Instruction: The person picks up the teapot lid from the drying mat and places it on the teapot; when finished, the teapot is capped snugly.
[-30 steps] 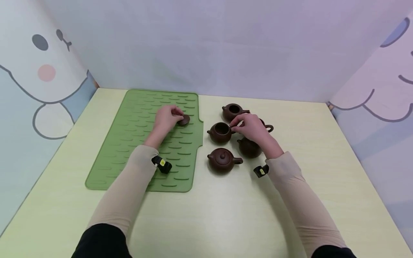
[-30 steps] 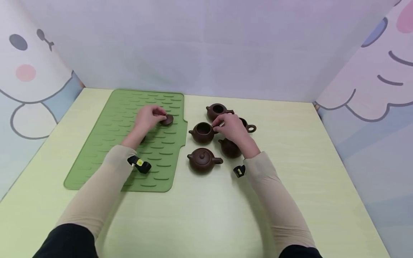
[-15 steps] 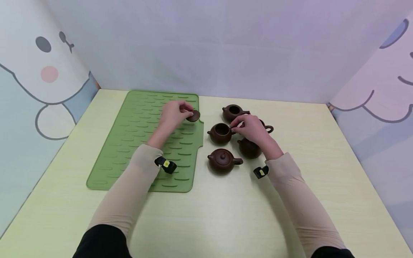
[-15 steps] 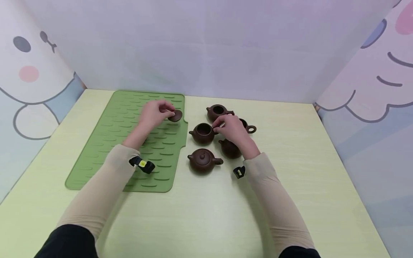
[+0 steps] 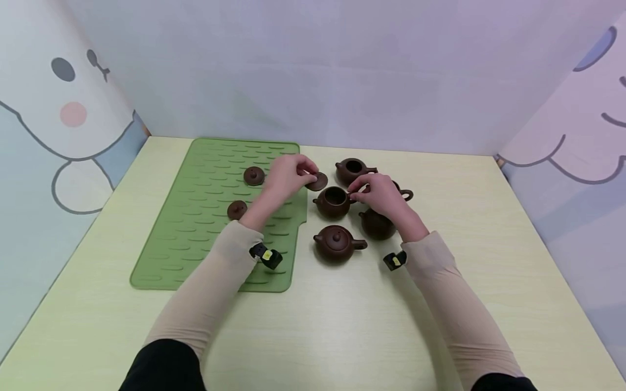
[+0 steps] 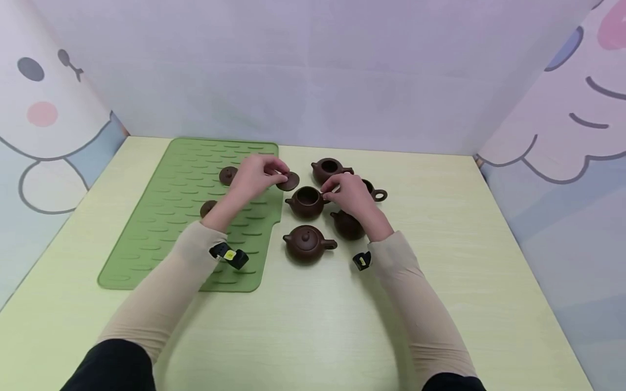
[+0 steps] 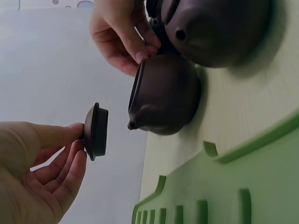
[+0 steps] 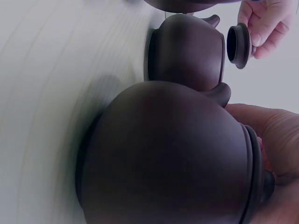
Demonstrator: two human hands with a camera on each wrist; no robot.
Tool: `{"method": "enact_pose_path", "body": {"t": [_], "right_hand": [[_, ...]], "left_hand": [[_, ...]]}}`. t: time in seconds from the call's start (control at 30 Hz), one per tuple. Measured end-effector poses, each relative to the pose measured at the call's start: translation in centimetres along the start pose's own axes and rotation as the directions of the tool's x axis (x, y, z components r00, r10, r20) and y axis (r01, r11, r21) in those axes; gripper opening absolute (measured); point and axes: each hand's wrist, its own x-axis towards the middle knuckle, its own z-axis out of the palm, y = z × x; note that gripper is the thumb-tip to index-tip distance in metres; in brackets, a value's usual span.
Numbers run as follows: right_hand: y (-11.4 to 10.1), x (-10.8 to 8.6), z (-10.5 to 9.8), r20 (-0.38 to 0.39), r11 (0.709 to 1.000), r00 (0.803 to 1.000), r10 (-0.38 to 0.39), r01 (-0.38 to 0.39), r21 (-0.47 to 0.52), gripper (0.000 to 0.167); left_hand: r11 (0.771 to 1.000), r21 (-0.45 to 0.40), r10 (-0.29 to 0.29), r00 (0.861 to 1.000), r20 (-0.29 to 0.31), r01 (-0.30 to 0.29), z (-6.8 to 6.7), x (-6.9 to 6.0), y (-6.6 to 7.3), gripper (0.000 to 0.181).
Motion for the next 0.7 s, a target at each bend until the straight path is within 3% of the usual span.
{"method": "enact_pose_path", "body": {"t": [0.27, 0.7], "right_hand": [[-0.1, -0.1, -0.1, 0.004, 1.0, 1.0, 0.013, -0.013, 0.016, 0.014], [-0.2, -0.3, -0.1, 0.004, 0.999, 1.0, 0.016, -0.017, 0.028, 0.014]], "left_hand": [[1.0, -0.016, 0.02, 0.999, 0.048, -0.019, 1.5, 0.2, 1.2, 0.014], [0.998, 0.052, 0.028, 0.996, 0.085, -0.033, 3.0, 0.1, 2.0, 0.012]]}}
